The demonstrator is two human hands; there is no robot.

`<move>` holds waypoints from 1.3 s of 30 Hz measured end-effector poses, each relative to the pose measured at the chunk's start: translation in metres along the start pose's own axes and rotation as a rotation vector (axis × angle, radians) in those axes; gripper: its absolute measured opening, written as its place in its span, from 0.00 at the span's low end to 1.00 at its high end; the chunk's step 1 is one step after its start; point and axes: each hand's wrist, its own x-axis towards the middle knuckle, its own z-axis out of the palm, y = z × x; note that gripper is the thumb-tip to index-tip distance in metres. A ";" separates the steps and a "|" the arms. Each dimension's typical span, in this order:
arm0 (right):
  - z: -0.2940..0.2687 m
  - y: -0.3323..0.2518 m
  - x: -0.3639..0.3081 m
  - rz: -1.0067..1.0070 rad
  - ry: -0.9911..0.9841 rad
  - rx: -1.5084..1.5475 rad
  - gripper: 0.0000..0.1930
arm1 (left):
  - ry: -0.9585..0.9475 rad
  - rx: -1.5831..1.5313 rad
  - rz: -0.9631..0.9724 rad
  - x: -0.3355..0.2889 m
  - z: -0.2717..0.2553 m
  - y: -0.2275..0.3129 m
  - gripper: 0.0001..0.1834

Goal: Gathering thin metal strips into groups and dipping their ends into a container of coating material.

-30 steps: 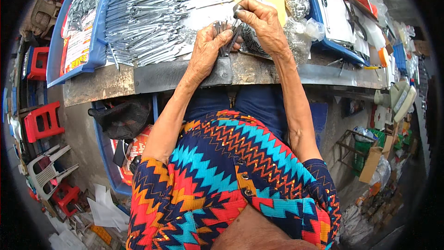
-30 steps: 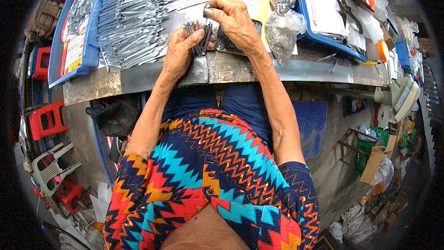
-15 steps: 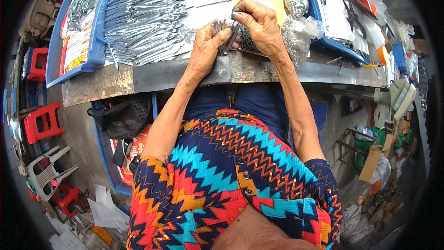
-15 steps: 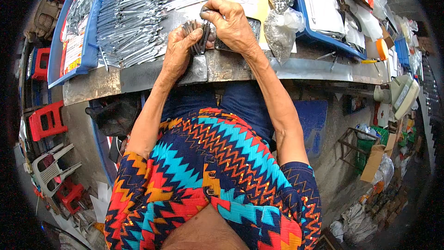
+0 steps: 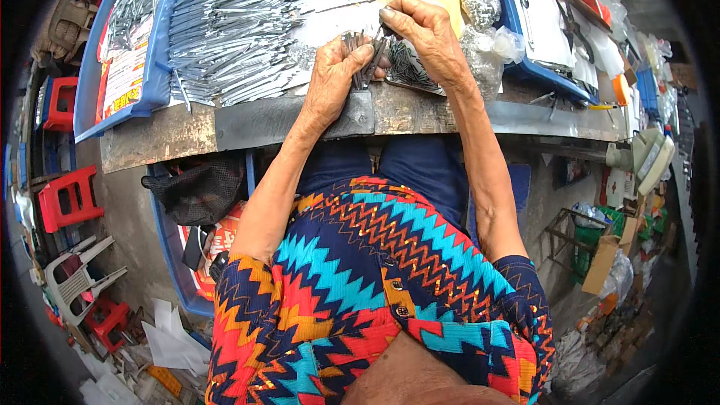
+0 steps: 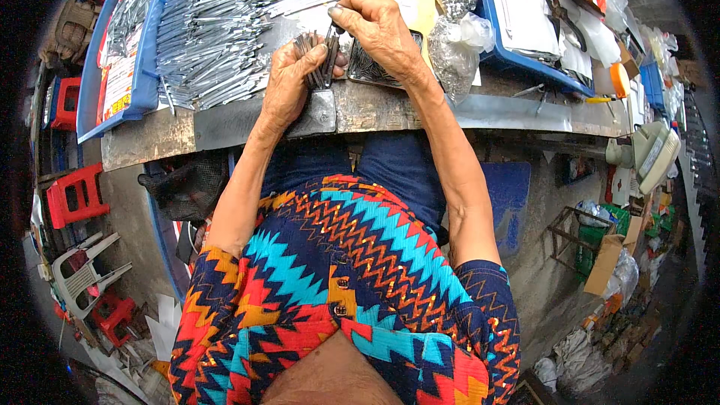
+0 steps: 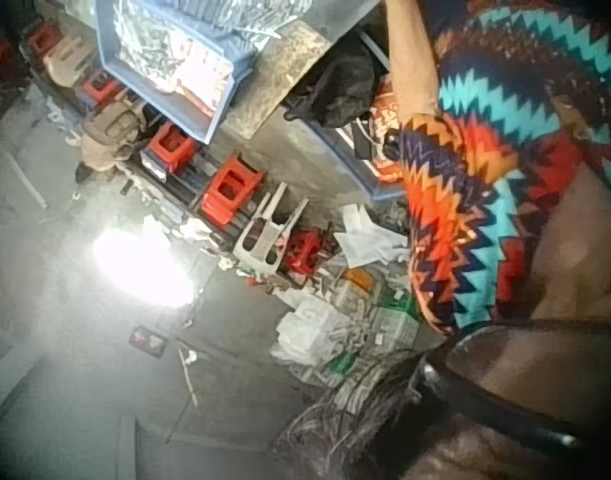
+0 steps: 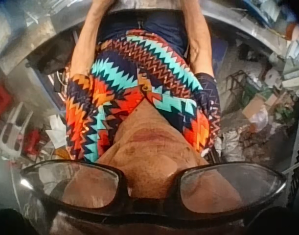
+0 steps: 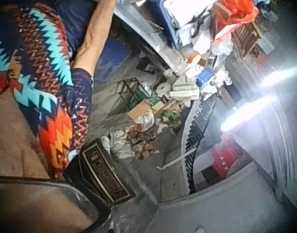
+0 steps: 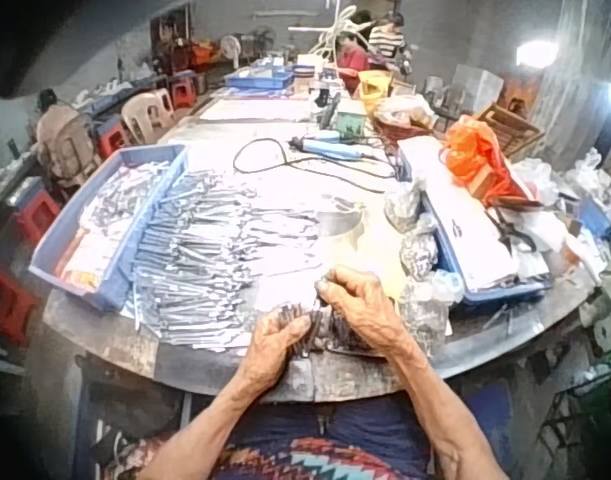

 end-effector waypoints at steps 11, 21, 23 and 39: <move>-0.004 -0.008 0.005 -0.131 -0.088 -0.186 0.10 | -0.008 0.009 -0.017 -0.001 0.002 0.003 0.11; -0.020 0.012 -0.002 -0.062 0.029 -0.109 0.10 | -0.010 -0.008 -0.043 0.001 -0.002 0.000 0.16; -0.028 0.019 -0.009 0.077 0.106 -0.222 0.09 | 0.011 -0.009 -0.035 0.000 -0.002 0.000 0.16; -0.003 0.041 -0.012 -0.081 0.118 -0.780 0.09 | 0.039 0.004 -0.019 0.000 0.000 0.001 0.16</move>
